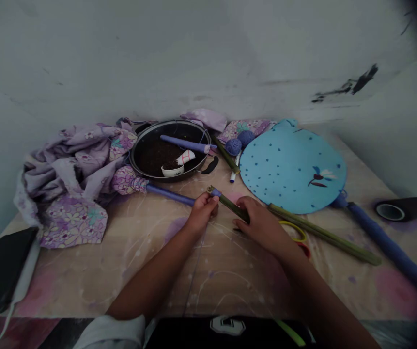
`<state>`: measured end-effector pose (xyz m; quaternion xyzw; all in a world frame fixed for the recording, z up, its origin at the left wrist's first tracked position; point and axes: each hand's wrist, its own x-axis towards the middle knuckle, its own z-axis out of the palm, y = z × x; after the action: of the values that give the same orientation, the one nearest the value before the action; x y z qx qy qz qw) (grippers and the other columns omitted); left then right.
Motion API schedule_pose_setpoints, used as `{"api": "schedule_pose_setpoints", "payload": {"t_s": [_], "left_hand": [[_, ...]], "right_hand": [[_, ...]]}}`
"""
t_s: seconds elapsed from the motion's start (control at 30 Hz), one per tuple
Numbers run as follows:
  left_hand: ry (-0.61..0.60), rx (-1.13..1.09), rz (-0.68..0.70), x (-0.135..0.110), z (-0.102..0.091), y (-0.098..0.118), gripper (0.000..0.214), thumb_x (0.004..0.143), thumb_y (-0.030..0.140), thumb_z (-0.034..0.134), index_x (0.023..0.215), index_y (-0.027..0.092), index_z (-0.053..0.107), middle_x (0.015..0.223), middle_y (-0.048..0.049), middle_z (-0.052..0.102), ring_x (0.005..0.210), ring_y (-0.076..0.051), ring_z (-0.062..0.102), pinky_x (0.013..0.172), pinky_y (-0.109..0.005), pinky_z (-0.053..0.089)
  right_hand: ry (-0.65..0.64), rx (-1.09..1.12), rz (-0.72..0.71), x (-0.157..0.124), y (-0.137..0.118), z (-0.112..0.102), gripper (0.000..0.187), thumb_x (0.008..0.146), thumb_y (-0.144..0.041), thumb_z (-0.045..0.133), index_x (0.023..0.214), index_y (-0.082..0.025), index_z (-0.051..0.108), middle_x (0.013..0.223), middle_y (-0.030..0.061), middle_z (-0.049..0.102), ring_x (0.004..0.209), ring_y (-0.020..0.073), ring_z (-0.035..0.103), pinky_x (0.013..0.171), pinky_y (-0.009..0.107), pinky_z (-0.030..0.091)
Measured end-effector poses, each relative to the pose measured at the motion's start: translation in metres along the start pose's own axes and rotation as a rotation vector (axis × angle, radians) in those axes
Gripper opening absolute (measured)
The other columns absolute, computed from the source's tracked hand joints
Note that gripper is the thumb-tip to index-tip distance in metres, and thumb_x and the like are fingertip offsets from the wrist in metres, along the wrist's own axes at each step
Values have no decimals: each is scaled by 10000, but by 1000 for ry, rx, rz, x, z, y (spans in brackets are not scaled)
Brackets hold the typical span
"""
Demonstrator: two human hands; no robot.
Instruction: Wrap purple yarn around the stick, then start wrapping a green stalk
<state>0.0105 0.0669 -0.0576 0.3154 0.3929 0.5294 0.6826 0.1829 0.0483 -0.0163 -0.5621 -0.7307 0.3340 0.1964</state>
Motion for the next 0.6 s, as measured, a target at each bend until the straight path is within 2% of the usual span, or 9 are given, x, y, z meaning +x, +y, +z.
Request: {"api": "schedule_pose_setpoints", "payload": {"t_s": [0.2,0.3,0.37,0.43,0.5,0.6], "left_hand": [[33,-55,13,3,-2,1,390,655,434,712,822,149,505,491,113,284,385,-17,243,404,-183,167],[28,-69,-1,3,-1,1,381,656,418,716,820,145,509,504,110,290,384,-13,244,400,-180,160],[12,-73,-18,2,-1,2,368,655,408,720,804,147,507,493,112,284,377,-10,236,397,-176,155],[-12,-70,-39,1,-1,2,361,648,398,729,781,148,505,470,115,282,369,-11,233,392,-172,152],[-42,-64,-60,1,-1,3,365,637,394,739,777,143,514,452,116,287,361,-11,230,387,-172,147],[-80,-57,-81,1,-2,5,388,627,388,747,825,125,542,459,111,312,356,-9,228,379,-174,141]], "right_hand": [[75,-300,58,-42,19,-8,234,815,-254,493,1035,-191,544,1014,121,605,780,267,601,617,352,406],[153,-535,-58,-66,33,-9,229,869,-288,441,1053,-205,549,1015,108,621,798,248,622,596,336,449],[240,-579,-114,-81,42,-5,248,877,-283,438,1077,-187,550,1018,124,633,811,248,634,593,340,478],[314,-506,-150,-93,48,4,269,876,-281,455,1096,-162,555,1023,147,648,860,257,641,677,371,508],[350,-332,-109,-103,48,15,289,855,-314,498,1089,-161,571,1026,157,660,904,272,641,751,405,511],[252,167,147,-111,35,30,295,816,-394,547,1032,-201,603,964,123,676,804,243,651,696,380,522]]}}
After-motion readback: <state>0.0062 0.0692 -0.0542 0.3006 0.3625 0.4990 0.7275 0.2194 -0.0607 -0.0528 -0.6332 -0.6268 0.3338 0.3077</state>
